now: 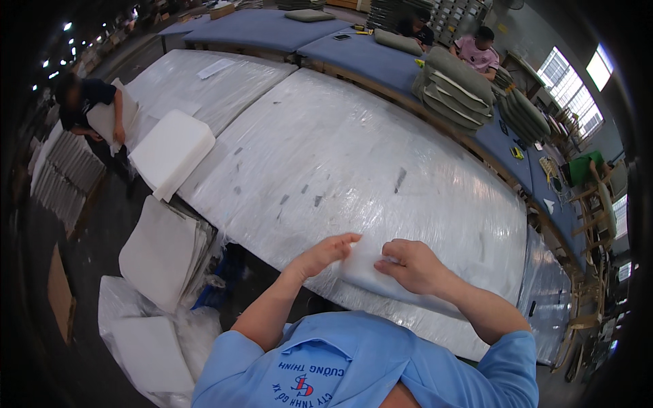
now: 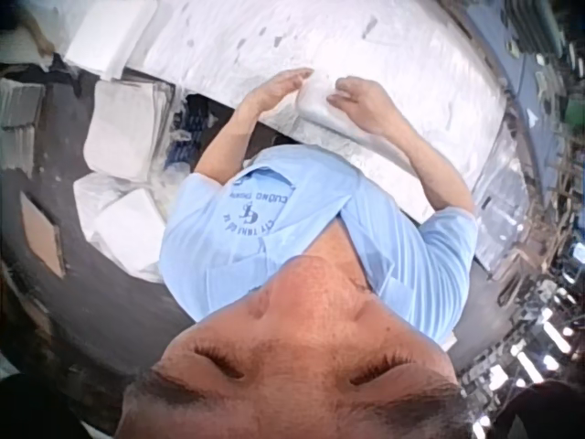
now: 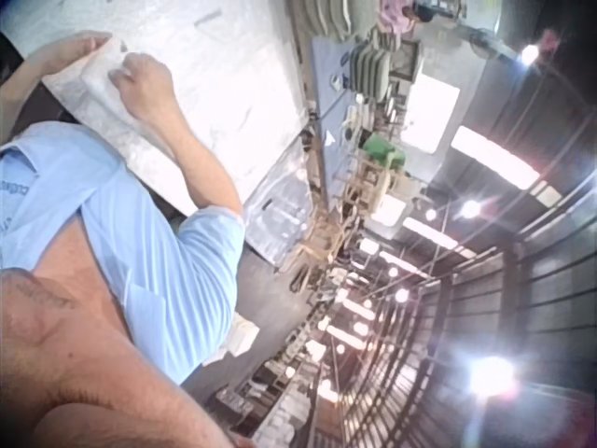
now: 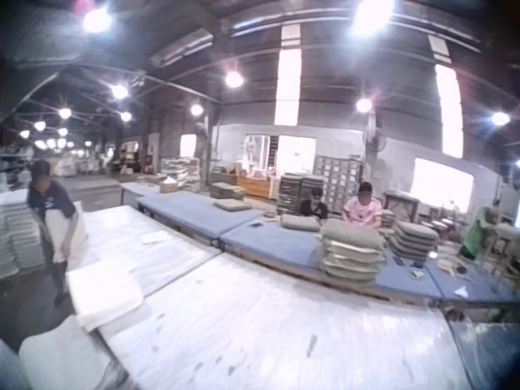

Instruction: The person removes a white foam sheet from a plastic bag and places it on a large worktable. They repeatedly fold the foam sheet in half multiple times, pressing and smoothing each fold by hand. The folded foam is held in the hands as the clip ends.

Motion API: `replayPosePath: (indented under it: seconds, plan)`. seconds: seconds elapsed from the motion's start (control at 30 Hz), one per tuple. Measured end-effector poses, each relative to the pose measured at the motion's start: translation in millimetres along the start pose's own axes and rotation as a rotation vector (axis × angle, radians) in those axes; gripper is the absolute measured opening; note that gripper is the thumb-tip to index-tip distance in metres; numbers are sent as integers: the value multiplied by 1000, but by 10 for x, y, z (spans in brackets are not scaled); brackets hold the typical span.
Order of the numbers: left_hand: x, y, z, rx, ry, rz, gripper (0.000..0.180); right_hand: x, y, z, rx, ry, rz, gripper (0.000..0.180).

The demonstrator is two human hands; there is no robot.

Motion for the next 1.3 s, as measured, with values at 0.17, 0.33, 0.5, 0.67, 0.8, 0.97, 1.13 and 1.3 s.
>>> replayPosePath:
  seconds: [0.17,0.33,0.5,0.67,0.8,0.97,1.13,1.3]
  plan:
    - [-176,-9,173,79,132,-90,31,49,-18,-13,-155,-103,243,34]
    - [-190,-122,312,223,116,-2,22,49,-70,9,-165,-143,276,37]
    - [-169,-153,441,267,85,78,23,-4,-172,-144,-295,5,253,59]
    - [-178,-193,476,299,194,47,23,-67,-484,-155,-550,235,232,85]
    - [-209,-197,457,488,78,167,28,157,-490,65,-456,2,360,70]
    - [-209,102,556,933,-147,375,26,226,-459,93,-533,-258,506,54]
    - [-22,546,936,634,-525,153,69,248,-515,51,-574,-220,429,58]
    - [-59,429,1046,623,-595,86,85,17,-648,-22,-731,-34,326,69]
Point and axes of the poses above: each hand's wrist, its own y-axis away from the middle knuckle, its own z-axis out of the palm, x = y × z, the point moved 2 cm from there along -y, towards the middle knuckle, and after that the axes turned 9 degrees about y, right-handed, at the moved point
